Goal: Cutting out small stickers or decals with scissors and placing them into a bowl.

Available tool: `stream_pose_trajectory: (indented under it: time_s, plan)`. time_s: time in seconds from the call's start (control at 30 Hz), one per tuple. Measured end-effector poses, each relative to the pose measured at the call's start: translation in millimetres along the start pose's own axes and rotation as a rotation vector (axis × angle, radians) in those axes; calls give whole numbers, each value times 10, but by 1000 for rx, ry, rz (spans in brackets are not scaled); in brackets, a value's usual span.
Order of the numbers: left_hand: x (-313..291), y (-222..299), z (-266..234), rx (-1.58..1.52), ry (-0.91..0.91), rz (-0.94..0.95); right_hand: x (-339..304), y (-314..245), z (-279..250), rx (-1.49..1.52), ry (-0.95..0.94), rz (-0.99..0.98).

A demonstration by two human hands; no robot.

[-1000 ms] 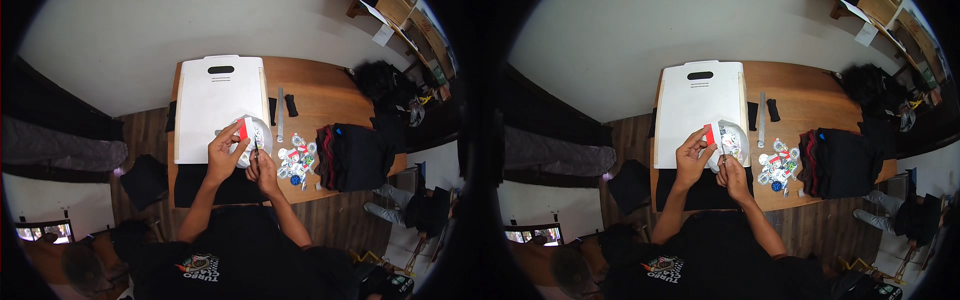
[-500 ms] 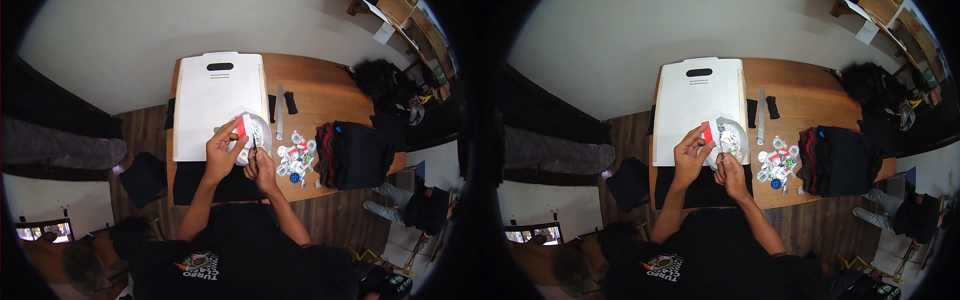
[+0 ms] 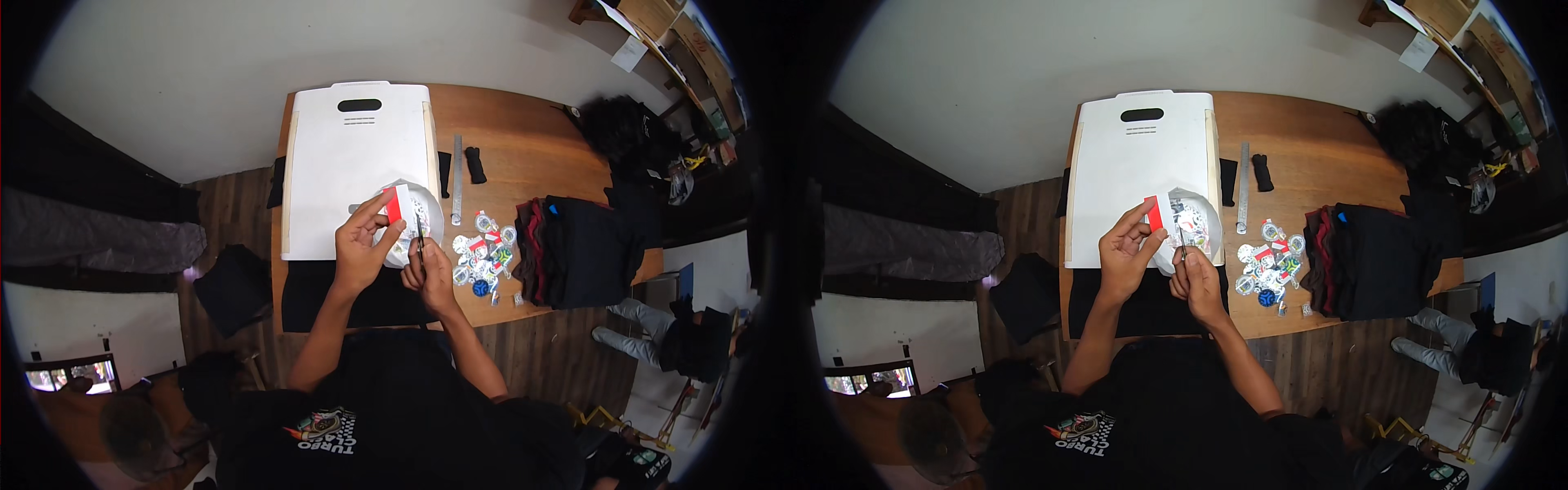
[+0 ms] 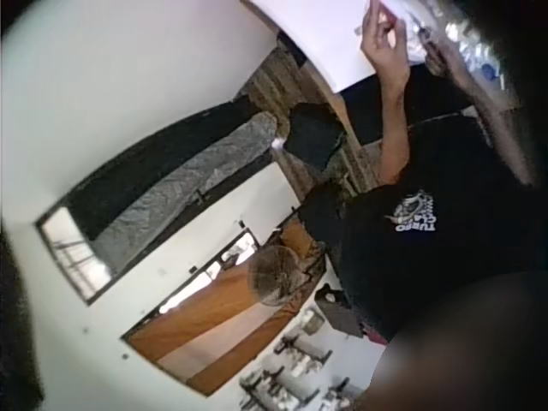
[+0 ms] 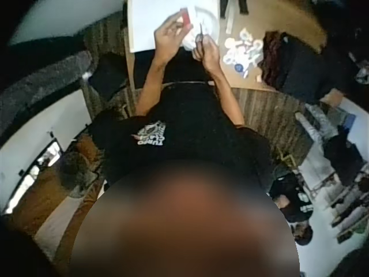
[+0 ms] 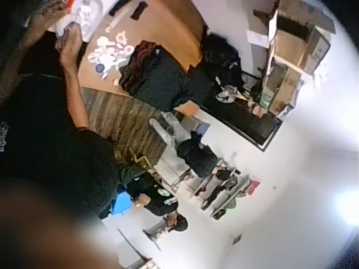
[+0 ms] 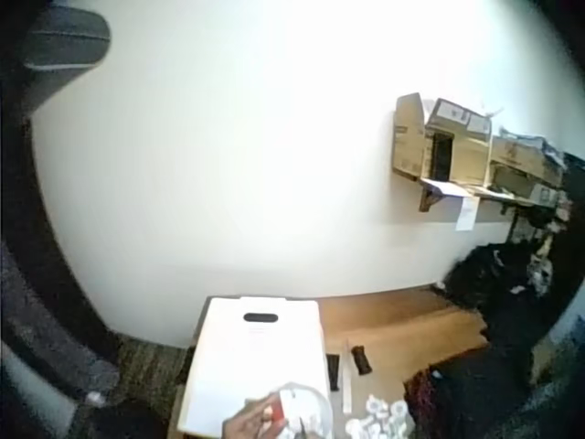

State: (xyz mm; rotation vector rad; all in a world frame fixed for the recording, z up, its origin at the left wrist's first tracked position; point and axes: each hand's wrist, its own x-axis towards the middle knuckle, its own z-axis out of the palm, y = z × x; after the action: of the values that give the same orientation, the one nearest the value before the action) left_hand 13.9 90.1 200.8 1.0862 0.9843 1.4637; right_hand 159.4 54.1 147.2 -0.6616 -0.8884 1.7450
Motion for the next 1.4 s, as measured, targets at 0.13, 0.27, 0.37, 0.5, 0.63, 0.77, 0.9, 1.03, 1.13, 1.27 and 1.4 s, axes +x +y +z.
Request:
stream_pose_trajectory:
  time_s: [0.13,0.27,0.37,0.5,0.63,0.77,0.9,1.03,1.13,1.27,1.4]
  plan:
    - [-11,13,7,-12,-7,6,-50,7,27,50,-6,16]
    - [-19,-7,-6,-12,-14,6,-43,8,46,47,-9,12]
    - [-20,-9,-1,-16,-22,16,-25,-7,60,47,-7,-2]
    - [-21,-20,2,-19,-21,4,-15,-21,65,53,2,7]
    - [-18,-17,6,-19,-10,13,-15,-11,48,67,4,25]
    - [-14,-25,7,-30,-4,17,-33,-21,56,61,11,38]
    - [-20,-21,4,-27,-14,1,-25,-1,48,67,-6,20]
    - [-25,-35,-5,-20,-40,10,-3,-15,65,72,0,14]
    - [-24,-28,14,-16,-42,32,0,-19,57,60,-8,0]
    - [-29,-53,14,-2,-40,47,9,-12,44,23,-12,8]
    - [-37,-61,26,21,-26,79,14,-6,46,12,9,12]
